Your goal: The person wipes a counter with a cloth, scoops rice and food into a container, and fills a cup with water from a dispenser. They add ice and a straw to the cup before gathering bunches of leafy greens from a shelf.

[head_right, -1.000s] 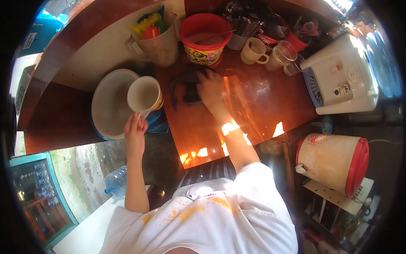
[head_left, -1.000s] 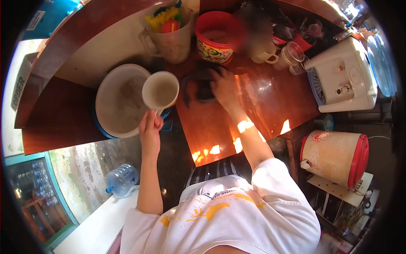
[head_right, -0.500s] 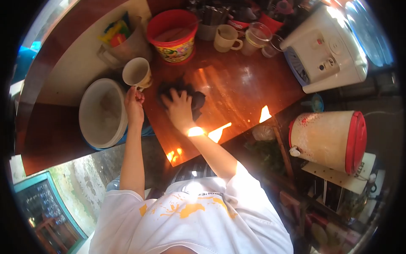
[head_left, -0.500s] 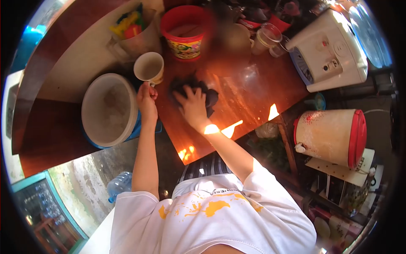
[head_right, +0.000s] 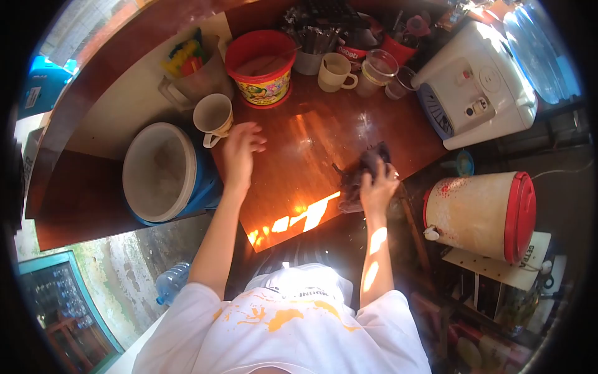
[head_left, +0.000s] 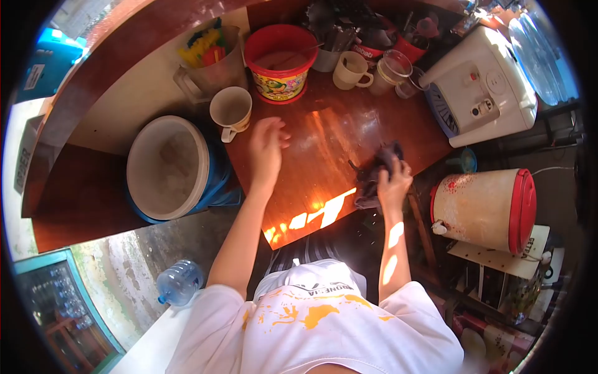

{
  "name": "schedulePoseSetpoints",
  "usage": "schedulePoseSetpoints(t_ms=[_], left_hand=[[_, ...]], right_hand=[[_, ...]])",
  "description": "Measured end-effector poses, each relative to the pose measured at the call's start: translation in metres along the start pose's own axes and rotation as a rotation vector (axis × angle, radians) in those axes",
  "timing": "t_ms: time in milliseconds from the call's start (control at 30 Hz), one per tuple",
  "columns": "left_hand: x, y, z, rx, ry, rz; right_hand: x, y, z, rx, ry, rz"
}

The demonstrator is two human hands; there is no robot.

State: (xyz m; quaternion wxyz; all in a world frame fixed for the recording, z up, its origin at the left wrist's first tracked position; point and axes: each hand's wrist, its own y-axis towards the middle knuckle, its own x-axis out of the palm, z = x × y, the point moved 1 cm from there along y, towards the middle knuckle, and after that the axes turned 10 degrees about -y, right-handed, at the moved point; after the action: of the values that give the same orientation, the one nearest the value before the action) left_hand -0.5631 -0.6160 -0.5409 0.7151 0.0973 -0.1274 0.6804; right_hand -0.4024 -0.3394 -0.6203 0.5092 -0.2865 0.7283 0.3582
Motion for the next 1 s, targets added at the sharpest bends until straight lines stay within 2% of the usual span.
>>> schedulePoseSetpoints(t_ms=[67, 133, 200, 333, 567, 800, 833, 900, 933, 1000], left_hand=[[0.019, 0.03, -0.026, -0.188, -0.179, 0.067], [0.027, 0.07, -0.065, -0.385, -0.369, 0.184], [0.027, 0.087, -0.069, -0.32, -0.441, 0.267], [0.066, 0.09, -0.006, -0.198, -0.404, 0.403], [0.057, 0.145, -0.014, -0.321, -0.17, 0.356], [0.062, 0.099, 0.012, -0.329, -0.022, 0.297], [0.064, 0.082, 0.015, -0.337, -0.014, 0.283], [0.073, 0.044, 0.021, -0.22, -0.04, 0.397], [0.069, 0.027, 0.023, -0.29, -0.014, 0.361], [0.054, -0.009, 0.024, -0.374, 0.026, 0.279]], right_hand=[[0.004, 0.003, -0.035, -0.002, -0.209, -0.088], [0.005, 0.011, -0.039, -0.017, -0.097, -0.168], [0.003, 0.002, -0.032, -0.053, -0.028, -0.18], [0.0, 0.008, -0.032, -0.11, -0.007, -0.141], [-0.005, 0.014, -0.024, -0.17, 0.051, -0.17], [-0.002, 0.037, 0.002, -0.186, 0.276, -0.227], [0.002, 0.042, 0.01, -0.135, 0.385, -0.246], [0.01, 0.057, 0.026, -0.037, 0.604, -0.28], [0.008, 0.065, 0.031, -0.044, 0.613, -0.231], [0.017, 0.086, 0.045, 0.009, 0.821, -0.295]])
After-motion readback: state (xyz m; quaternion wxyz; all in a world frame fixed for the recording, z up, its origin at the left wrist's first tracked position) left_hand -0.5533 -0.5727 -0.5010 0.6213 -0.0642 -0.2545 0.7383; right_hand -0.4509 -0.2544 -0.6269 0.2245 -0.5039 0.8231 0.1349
